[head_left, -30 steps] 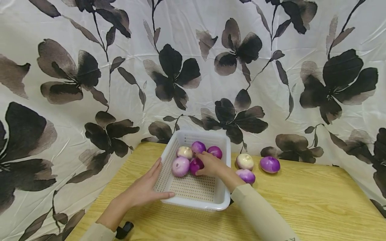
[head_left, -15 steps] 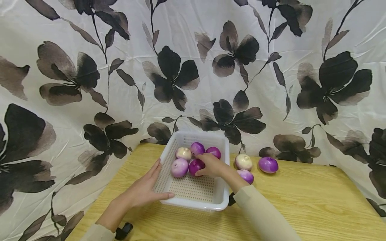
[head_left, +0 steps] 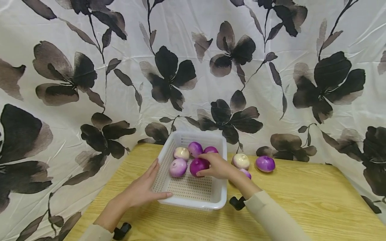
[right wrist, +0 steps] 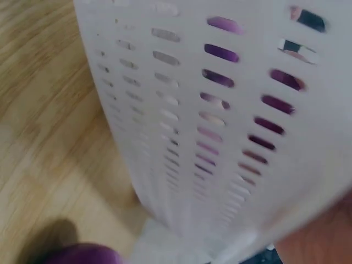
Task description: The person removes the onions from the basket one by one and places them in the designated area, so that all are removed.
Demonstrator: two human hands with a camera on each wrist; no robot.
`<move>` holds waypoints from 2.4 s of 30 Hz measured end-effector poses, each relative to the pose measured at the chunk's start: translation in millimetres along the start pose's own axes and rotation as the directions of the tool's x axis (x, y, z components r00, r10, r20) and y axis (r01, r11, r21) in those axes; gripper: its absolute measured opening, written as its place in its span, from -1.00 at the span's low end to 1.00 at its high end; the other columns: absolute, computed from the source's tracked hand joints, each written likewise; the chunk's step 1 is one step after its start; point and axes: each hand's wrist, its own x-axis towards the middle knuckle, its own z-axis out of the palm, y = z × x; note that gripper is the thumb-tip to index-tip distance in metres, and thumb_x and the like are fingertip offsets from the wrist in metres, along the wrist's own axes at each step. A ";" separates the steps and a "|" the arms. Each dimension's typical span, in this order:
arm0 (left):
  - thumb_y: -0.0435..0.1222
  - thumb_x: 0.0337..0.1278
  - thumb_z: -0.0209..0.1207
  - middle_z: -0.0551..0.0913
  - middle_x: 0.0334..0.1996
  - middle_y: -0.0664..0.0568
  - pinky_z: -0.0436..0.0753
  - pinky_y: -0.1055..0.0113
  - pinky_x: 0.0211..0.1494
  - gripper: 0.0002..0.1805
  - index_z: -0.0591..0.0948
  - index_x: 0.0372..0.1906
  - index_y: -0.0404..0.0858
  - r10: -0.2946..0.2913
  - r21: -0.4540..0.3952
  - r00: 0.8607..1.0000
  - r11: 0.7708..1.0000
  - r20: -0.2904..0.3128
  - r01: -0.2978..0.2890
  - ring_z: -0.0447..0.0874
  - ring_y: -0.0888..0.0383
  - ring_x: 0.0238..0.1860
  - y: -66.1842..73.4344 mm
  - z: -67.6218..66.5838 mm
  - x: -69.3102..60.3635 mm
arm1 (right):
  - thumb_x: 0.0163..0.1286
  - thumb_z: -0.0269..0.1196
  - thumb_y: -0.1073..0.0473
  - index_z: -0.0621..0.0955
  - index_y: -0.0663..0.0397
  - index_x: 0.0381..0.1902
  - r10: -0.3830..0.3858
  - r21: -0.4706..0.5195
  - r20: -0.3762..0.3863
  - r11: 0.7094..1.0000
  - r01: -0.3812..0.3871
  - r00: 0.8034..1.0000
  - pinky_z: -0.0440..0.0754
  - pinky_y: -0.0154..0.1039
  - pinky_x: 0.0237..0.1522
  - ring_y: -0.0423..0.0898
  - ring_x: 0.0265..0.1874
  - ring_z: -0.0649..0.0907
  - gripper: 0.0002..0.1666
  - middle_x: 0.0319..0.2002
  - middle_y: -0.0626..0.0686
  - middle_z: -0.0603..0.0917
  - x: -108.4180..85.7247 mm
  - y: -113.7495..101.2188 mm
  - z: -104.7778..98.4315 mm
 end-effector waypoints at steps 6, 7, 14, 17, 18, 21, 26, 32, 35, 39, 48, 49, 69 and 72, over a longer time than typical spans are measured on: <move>0.51 -0.06 0.22 -0.26 0.66 -0.14 0.26 -0.26 0.50 0.44 -0.08 0.63 -0.40 0.001 -0.008 1.000 1.000 -0.007 -0.001 0.05 -0.31 0.56 -0.2 1.2 -0.2 | 0.22 0.54 0.02 0.61 0.22 0.24 0.009 0.057 -0.056 0.998 -0.005 0.998 0.67 -0.09 0.12 -0.04 -0.01 0.68 -0.30 0.05 0.08 0.71 -16.0 -2.7 -10.8; 0.51 -0.06 0.22 -0.26 0.66 -0.15 0.26 -0.26 0.50 0.44 -0.08 0.63 -0.40 0.000 -0.009 1.000 1.000 -0.007 0.000 0.05 -0.31 0.56 -0.4 0.9 -0.3 | 0.21 0.54 0.02 0.60 0.22 0.25 0.017 0.073 -0.060 0.997 -0.012 0.998 0.67 -0.11 0.11 -0.05 -0.01 0.68 -0.29 0.06 0.08 0.71 -18.0 -3.1 -12.5; 0.51 -0.06 0.22 -0.26 0.66 -0.17 0.25 -0.25 0.50 0.45 -0.09 0.63 -0.39 0.008 -0.014 1.000 1.000 -0.017 -0.008 0.05 -0.31 0.56 -0.7 -1.0 1.9 | 0.22 0.54 -0.02 0.56 0.21 0.32 0.077 0.128 -0.118 0.990 -0.062 0.990 0.72 -0.04 0.01 0.00 -0.05 0.71 -0.21 0.06 0.12 0.71 -34.6 -7.0 -28.7; 0.51 -0.07 0.23 -0.27 0.66 -0.17 0.24 -0.25 0.51 0.45 -0.10 0.63 -0.39 0.009 -0.015 1.000 1.000 -0.015 -0.010 0.04 -0.31 0.56 0.1 -1.3 2.7 | 0.22 0.53 -0.03 0.59 0.19 0.31 0.078 0.117 -0.152 0.991 -0.060 0.985 0.75 -0.05 -0.05 0.02 -0.10 0.73 -0.23 0.03 0.13 0.73 -42.9 -4.2 -34.6; 0.50 -0.06 0.23 -0.27 0.66 -0.17 0.24 -0.24 0.51 0.45 -0.11 0.63 -0.39 0.011 -0.017 1.000 1.000 -0.014 -0.011 0.03 -0.31 0.57 0.4 -1.4 2.9 | 0.23 0.53 -0.03 0.60 0.17 0.30 0.081 0.109 -0.161 0.992 -0.064 0.984 0.75 -0.08 -0.07 0.02 -0.11 0.73 -0.25 0.03 0.12 0.73 -45.7 -3.2 -36.6; 0.51 -0.06 0.23 -0.27 0.66 -0.17 0.25 -0.25 0.50 0.45 -0.11 0.63 -0.39 0.007 -0.012 1.000 1.000 -0.010 -0.008 0.04 -0.31 0.56 0.9 -1.4 3.1 | 0.24 0.52 -0.04 0.60 0.19 0.28 0.093 0.103 -0.171 0.992 -0.076 0.981 0.75 -0.14 -0.10 0.02 -0.12 0.73 -0.26 0.04 0.14 0.73 -53.3 -0.3 -43.5; 0.51 -0.07 0.22 -0.27 0.66 -0.16 0.28 -0.27 0.48 0.46 -0.11 0.64 -0.38 0.002 -0.005 1.000 1.000 -0.008 -0.002 0.07 -0.33 0.55 0.9 -2.1 3.9 | 0.26 0.50 -0.01 0.56 0.23 0.32 0.139 0.166 -0.154 0.980 -0.113 0.978 0.76 -0.13 -0.10 0.05 -0.10 0.72 -0.24 0.08 0.16 0.71 -67.4 5.4 -54.0; 0.48 -0.06 0.26 -0.27 0.66 -0.15 0.28 -0.29 0.47 0.44 -0.10 0.64 -0.37 0.008 -0.017 1.000 1.000 -0.018 -0.009 0.09 -0.35 0.54 0.1 -1.3 4.6 | 0.28 0.50 -0.02 0.57 0.25 0.29 0.157 0.148 -0.154 0.980 -0.135 0.975 0.77 -0.07 -0.07 0.05 -0.07 0.72 -0.26 0.06 0.16 0.70 -87.6 19.3 -59.4; 0.48 -0.07 0.26 -0.27 0.66 -0.18 0.27 -0.29 0.48 0.45 -0.10 0.63 -0.39 0.007 -0.021 1.000 1.000 -0.010 -0.007 0.07 -0.35 0.54 -0.5 -0.3 2.8 | 0.28 0.49 -0.03 0.57 0.26 0.30 0.174 0.137 -0.156 0.979 -0.153 0.972 0.78 -0.10 -0.10 0.05 -0.10 0.73 -0.26 0.10 0.21 0.69 -98.2 25.9 -60.2; 0.50 -0.07 0.24 -0.28 0.66 -0.17 0.28 -0.28 0.48 0.45 -0.09 0.63 -0.39 0.001 -0.012 1.000 1.000 -0.005 -0.001 0.06 -0.34 0.55 -1.8 1.4 1.1 | 0.27 0.50 -0.03 0.57 0.28 0.29 0.208 0.128 -0.171 0.974 -0.188 0.963 0.78 -0.17 -0.20 0.06 -0.12 0.73 -0.24 0.12 0.27 0.68 -111.7 33.3 -62.0; 0.50 -0.06 0.23 -0.27 0.66 -0.18 0.28 -0.28 0.48 0.45 -0.09 0.63 -0.39 0.008 -0.007 1.000 1.000 -0.007 -0.008 0.06 -0.34 0.55 -2.0 2.0 -0.1 | 0.25 0.52 0.02 0.60 0.34 0.22 0.204 0.077 -0.210 0.978 -0.192 0.956 0.76 -0.05 -0.13 0.01 -0.14 0.70 -0.29 0.02 0.20 0.71 -137.8 52.5 -63.9; 0.49 -0.06 0.23 -0.26 0.66 -0.17 0.29 -0.28 0.48 0.44 -0.09 0.63 -0.39 0.006 -0.006 1.000 1.000 -0.007 -0.006 0.06 -0.34 0.55 -1.7 1.5 -0.2 | 0.25 0.52 0.02 0.60 0.33 0.21 0.207 0.075 -0.213 0.978 -0.196 0.955 0.75 -0.02 -0.12 0.03 -0.13 0.70 -0.30 0.03 0.21 0.71 -139.9 53.7 -64.2; 0.48 -0.06 0.25 -0.27 0.66 -0.16 0.29 -0.29 0.47 0.45 -0.11 0.64 -0.37 -0.003 -0.011 1.000 1.000 -0.010 0.003 0.09 -0.35 0.54 0.0 0.5 1.1 | 0.26 0.50 0.00 0.56 0.37 0.27 0.319 0.059 -0.225 0.948 -0.314 0.921 0.73 0.01 -0.15 0.12 -0.14 0.71 -0.24 0.01 0.36 0.69 -166.7 82.6 -68.7; 0.51 -0.07 0.23 -0.26 0.66 -0.17 0.28 -0.28 0.48 0.45 -0.11 0.64 -0.36 0.005 -0.016 1.000 1.000 -0.013 -0.005 0.07 -0.34 0.55 -0.4 1.1 0.9 | 0.26 0.50 0.01 0.53 0.44 0.28 0.349 0.069 -0.216 0.937 -0.342 0.912 0.73 0.01 -0.14 0.13 -0.14 0.72 -0.20 -0.01 0.37 0.70 -170.0 88.5 -67.5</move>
